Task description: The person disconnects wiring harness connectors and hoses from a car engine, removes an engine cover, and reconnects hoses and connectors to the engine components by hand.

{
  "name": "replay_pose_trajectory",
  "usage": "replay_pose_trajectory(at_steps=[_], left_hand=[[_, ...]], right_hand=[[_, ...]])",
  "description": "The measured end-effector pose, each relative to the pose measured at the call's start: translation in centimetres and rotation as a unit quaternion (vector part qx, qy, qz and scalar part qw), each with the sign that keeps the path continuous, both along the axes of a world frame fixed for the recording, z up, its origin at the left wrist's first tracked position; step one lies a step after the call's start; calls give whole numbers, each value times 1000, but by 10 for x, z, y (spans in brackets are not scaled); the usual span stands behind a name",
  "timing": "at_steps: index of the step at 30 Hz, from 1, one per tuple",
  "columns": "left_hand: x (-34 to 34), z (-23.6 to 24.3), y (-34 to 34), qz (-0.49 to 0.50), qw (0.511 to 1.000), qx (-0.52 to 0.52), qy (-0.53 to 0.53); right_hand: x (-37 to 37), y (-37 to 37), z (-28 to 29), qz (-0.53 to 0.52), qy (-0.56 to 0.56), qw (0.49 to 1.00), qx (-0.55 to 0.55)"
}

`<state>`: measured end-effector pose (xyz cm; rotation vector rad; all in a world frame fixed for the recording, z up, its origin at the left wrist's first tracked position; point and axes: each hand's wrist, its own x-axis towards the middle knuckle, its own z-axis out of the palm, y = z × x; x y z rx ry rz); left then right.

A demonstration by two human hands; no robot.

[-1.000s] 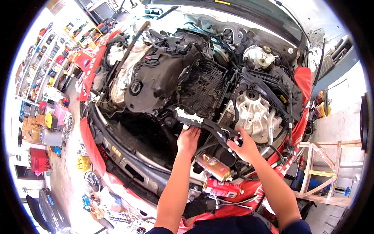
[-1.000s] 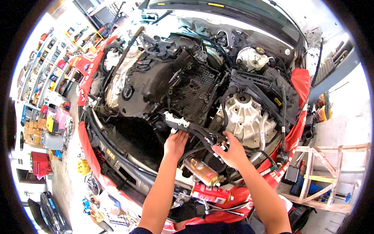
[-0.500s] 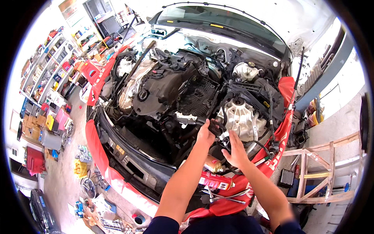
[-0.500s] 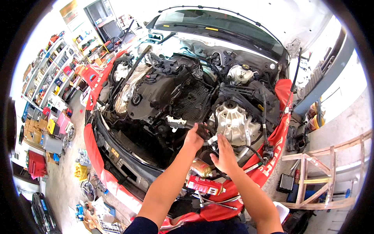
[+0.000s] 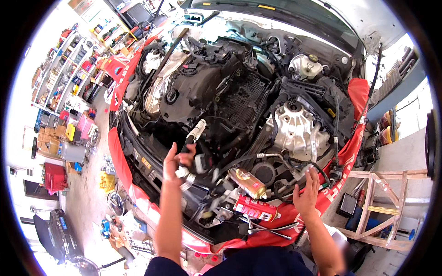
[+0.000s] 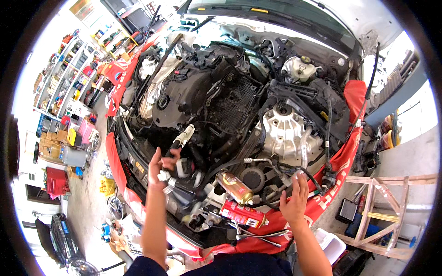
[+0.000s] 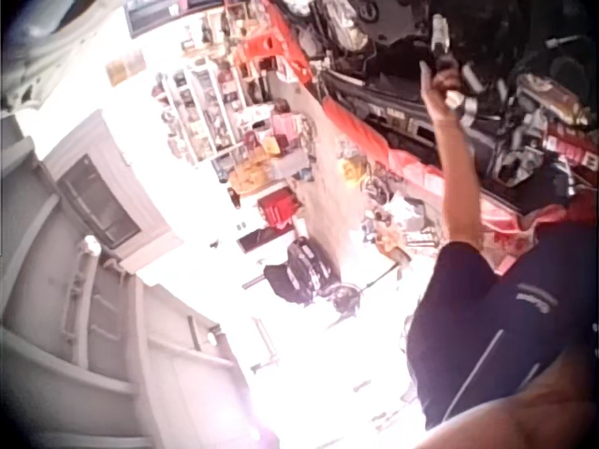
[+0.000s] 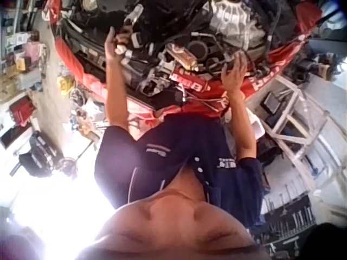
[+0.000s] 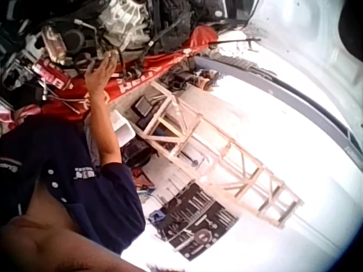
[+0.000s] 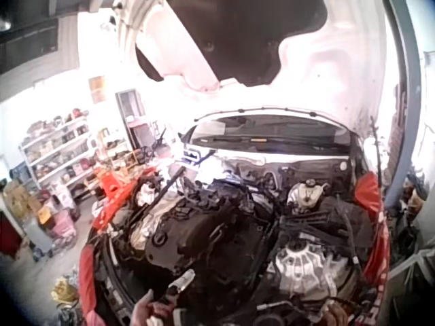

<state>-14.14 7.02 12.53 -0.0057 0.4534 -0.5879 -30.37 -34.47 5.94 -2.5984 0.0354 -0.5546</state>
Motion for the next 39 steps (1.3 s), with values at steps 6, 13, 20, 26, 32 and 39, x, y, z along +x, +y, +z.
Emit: replay_pose_trajectory(at_steps=[6,13,20,26,32,39], left_hand=[[-11,-20,82,-330,541,749,-195],[-25,-61,92,-82,-54,942,-322],[-13,-63,111,-86,-13,943,-322],[-25,-38,97,-338,81,867,-356],[-43,-34,-2,-11,46,853,-520],[72,-208,-83,-157,511,835,-130]], right_hand=[[7,3,-7,79,45,996,10],[-22,11,-14,92,91,991,-38],[-67,33,-24,16,98,993,-70],[-50,31,-26,-31,47,998,-30],[61,13,5,114,49,983,-138],[221,13,-14,116,-52,954,-273]])
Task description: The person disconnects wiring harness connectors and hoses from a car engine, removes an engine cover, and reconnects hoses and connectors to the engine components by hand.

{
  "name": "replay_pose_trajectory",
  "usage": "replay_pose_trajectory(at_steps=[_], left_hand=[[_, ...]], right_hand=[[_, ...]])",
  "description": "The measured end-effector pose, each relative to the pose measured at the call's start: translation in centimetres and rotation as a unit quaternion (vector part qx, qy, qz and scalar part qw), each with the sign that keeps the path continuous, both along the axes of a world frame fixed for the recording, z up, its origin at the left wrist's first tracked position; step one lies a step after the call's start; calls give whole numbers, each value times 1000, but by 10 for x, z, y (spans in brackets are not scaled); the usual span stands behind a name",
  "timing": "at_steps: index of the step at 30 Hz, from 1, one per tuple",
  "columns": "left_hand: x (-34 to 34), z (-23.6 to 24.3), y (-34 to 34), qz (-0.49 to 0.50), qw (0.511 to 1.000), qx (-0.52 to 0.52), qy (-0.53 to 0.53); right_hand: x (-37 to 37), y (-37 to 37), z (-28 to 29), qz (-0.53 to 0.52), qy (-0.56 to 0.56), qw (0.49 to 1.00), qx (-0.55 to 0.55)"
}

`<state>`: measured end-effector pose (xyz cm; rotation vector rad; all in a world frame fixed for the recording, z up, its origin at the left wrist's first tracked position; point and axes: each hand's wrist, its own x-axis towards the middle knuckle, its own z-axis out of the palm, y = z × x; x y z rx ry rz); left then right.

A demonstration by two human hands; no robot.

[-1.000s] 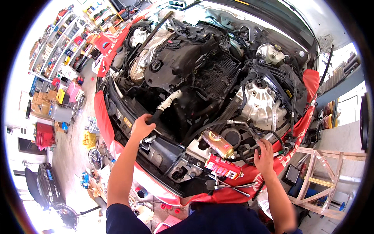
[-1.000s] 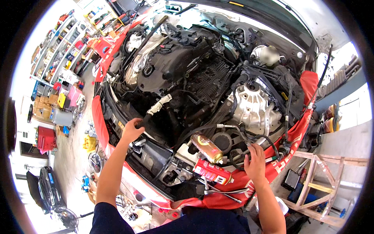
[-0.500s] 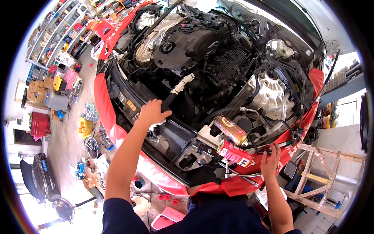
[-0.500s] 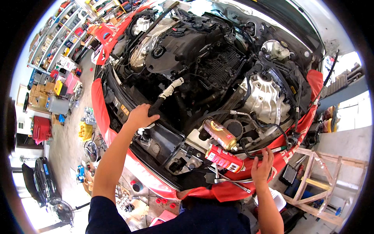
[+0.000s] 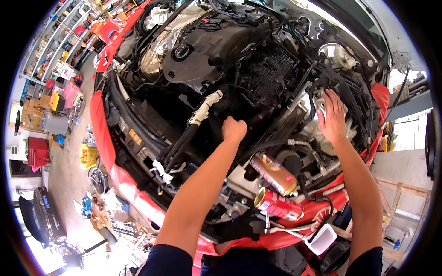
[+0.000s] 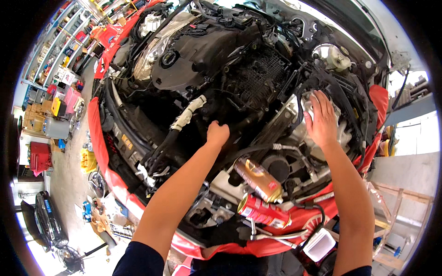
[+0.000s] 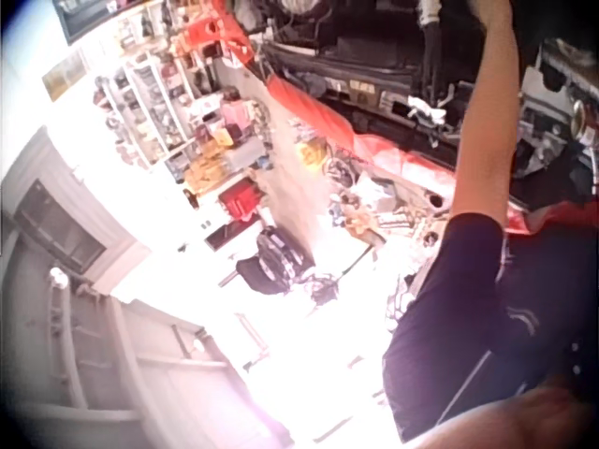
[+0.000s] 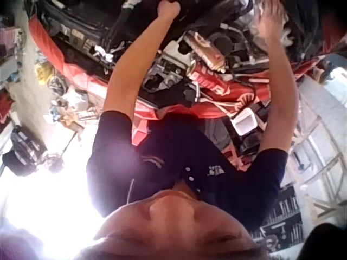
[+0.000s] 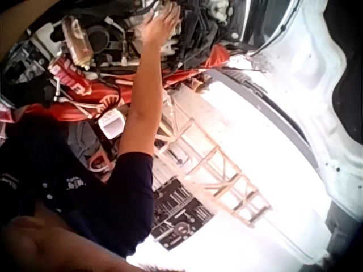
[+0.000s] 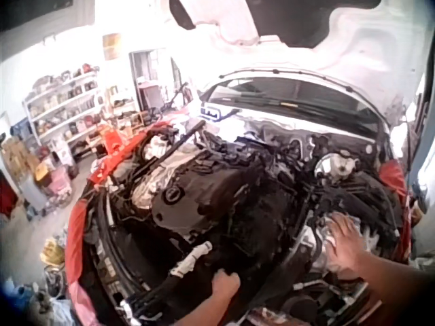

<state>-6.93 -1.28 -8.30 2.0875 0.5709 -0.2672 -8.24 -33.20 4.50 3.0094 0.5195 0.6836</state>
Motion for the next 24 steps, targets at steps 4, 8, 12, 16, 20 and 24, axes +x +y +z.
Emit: replay_pose_trajectory(at_steps=[4,8,12,16,20,24], left_hand=[[43,-60,1,68,998,4,-6],[45,-27,-40,51,999,3,12],[26,23,-12,191,929,-317,-4],[9,57,25,198,878,-428,81],[-15,52,38,108,931,-331,106],[-22,31,56,49,951,-280,117]], right_hand=[[26,3,-33,15,9,1000,13],[23,-32,-33,9,-20,1000,-3],[34,-17,-39,26,-35,999,-15],[33,-31,-40,24,-45,998,-24],[32,-29,-41,38,-53,998,-16],[32,-26,-46,52,-57,997,-1]])
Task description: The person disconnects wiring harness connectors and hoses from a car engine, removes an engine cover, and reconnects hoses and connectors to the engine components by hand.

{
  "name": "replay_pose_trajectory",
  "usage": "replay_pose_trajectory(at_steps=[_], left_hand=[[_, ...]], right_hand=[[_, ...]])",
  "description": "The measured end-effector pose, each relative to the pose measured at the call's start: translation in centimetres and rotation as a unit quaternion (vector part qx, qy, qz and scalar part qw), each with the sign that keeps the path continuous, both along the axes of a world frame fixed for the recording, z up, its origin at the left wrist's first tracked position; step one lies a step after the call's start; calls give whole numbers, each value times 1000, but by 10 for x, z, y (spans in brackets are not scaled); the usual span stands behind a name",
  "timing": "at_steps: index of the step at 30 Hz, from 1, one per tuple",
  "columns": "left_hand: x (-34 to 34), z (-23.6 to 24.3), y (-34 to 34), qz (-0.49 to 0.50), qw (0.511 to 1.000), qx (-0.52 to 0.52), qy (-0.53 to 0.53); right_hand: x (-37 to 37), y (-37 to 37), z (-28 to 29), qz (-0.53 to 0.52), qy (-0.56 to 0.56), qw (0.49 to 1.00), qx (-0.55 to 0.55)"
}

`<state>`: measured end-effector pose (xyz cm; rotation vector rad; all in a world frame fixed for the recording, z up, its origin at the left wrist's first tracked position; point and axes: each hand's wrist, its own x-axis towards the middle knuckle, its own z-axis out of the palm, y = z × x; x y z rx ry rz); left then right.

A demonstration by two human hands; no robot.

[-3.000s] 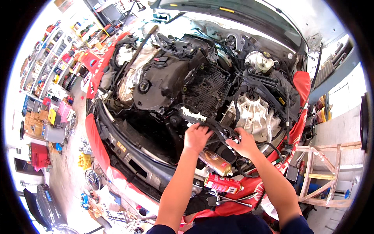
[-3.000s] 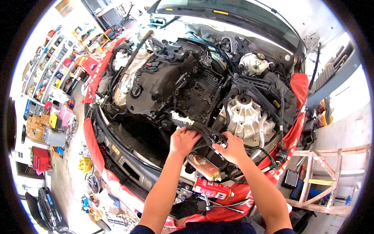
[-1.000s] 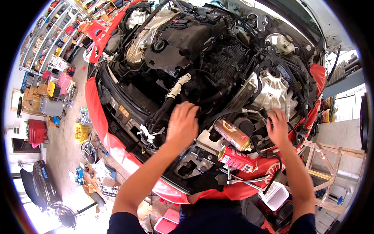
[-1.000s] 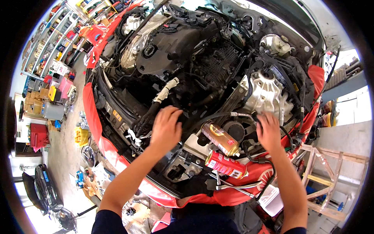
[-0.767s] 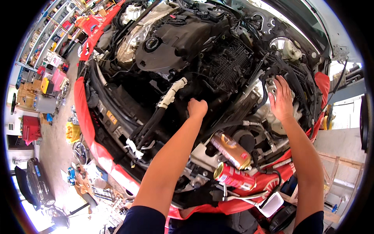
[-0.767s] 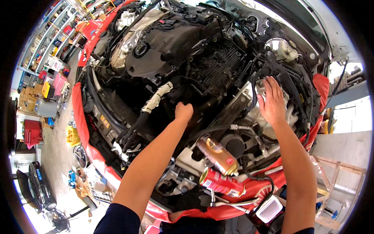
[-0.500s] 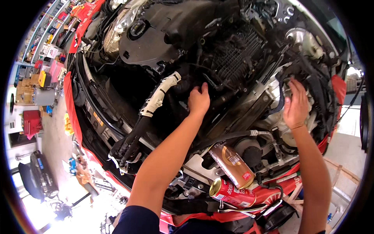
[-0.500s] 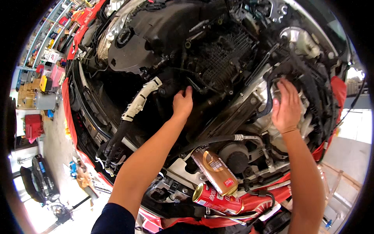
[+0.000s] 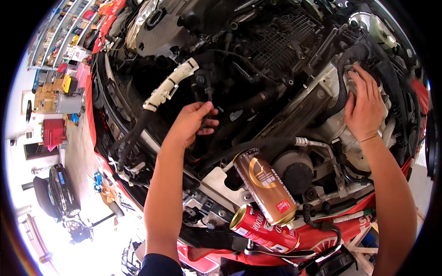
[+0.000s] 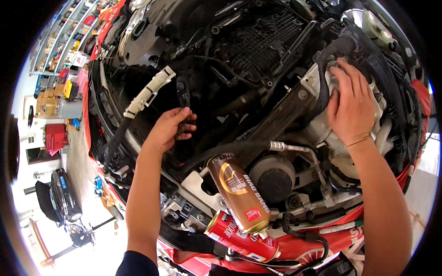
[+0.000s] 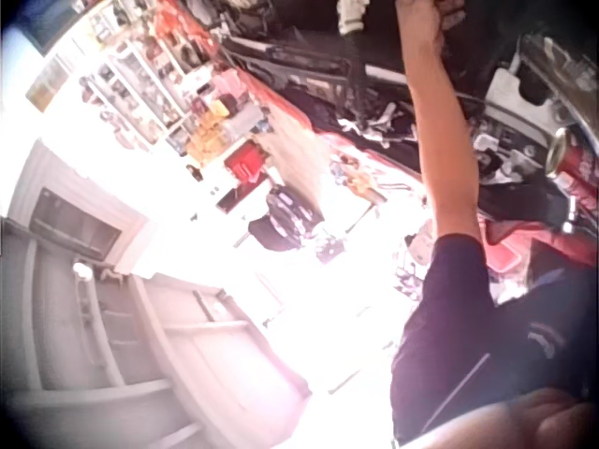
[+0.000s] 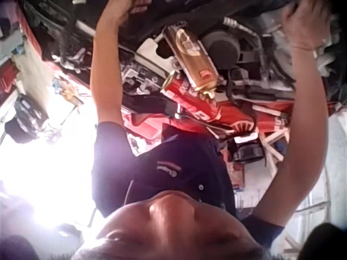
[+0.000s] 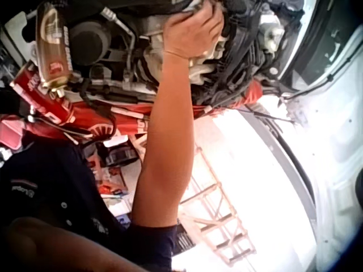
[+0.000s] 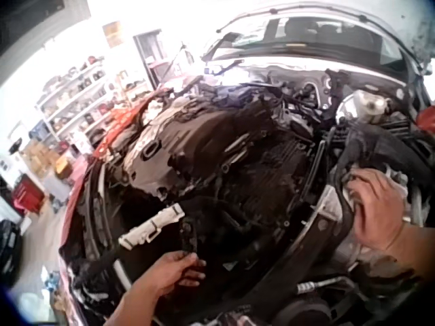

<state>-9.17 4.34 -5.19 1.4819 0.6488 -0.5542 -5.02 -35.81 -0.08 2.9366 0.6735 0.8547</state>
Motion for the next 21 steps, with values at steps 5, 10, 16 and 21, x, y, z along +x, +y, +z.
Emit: replay_pose_trajectory(at_steps=[5,10,16,21], left_hand=[[-3,-12,7,-51,985,112,-122],[-19,-14,9,-150,747,581,-285],[-44,56,-38,-258,634,701,-203],[-64,50,-22,-75,914,353,-187]], right_hand=[[-2,-3,-7,18,-16,1000,8],[-4,1,-7,24,-29,999,16],[1,-6,-7,27,-31,999,15],[-1,-3,-4,34,-15,998,45]])
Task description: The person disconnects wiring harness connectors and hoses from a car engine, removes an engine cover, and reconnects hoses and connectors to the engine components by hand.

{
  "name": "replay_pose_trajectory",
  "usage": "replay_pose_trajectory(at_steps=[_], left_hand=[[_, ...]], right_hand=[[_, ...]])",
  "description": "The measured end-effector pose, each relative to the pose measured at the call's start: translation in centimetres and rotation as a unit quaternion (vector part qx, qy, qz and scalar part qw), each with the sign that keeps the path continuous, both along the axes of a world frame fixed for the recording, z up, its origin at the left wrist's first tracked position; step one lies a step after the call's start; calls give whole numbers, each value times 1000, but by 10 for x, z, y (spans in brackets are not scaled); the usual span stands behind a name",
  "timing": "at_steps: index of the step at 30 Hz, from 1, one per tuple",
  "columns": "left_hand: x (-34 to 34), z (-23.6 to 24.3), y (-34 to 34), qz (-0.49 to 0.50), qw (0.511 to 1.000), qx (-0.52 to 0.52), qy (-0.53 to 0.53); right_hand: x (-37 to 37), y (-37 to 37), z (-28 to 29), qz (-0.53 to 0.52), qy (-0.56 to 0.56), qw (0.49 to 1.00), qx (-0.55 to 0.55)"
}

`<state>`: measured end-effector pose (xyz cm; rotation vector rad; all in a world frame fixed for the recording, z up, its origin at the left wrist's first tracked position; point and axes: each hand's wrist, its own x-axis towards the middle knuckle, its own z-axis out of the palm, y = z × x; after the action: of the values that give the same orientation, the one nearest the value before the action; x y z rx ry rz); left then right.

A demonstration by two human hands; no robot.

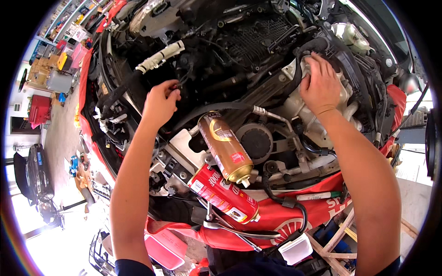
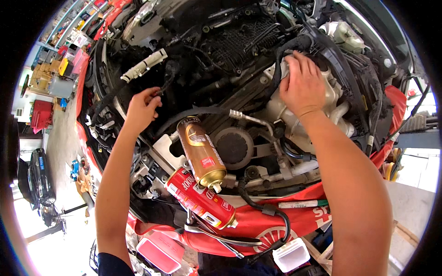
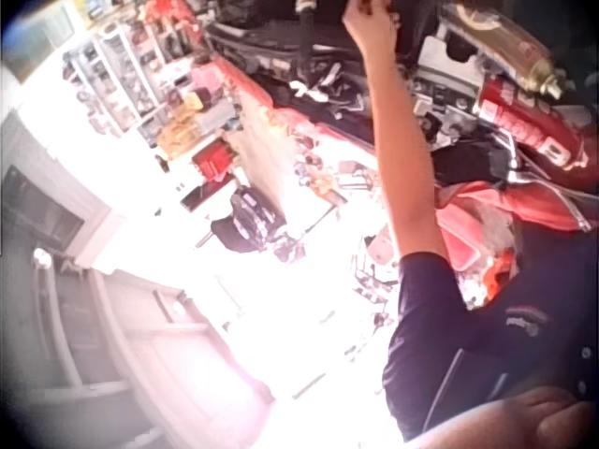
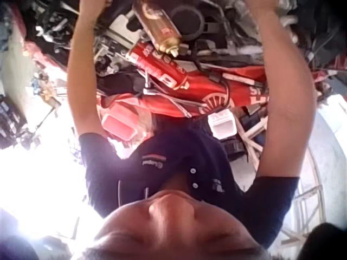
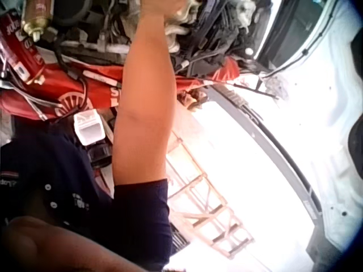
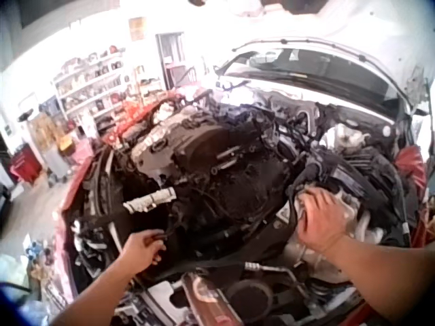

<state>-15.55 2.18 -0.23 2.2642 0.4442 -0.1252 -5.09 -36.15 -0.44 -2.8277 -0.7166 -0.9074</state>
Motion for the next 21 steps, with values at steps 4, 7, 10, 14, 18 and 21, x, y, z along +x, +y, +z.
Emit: replay_pose_trajectory(at_steps=[4,7,10,14,18,21], left_hand=[[-11,-33,18,160,933,-312,-73],[-12,-33,14,169,906,-374,-102],[-17,-25,12,163,900,-396,-81],[-24,-30,20,149,886,-433,-72],[-22,-34,21,176,872,-444,-104],[-20,-32,18,185,864,-456,-105]], right_hand=[[-1,-4,-3,11,-17,999,27],[-5,-6,-1,0,2,1000,16],[-6,-4,-2,-3,-7,1000,12],[-4,0,0,2,-1,1000,13],[0,-1,-4,6,-11,1000,17],[-1,-1,-2,2,-8,1000,8]])
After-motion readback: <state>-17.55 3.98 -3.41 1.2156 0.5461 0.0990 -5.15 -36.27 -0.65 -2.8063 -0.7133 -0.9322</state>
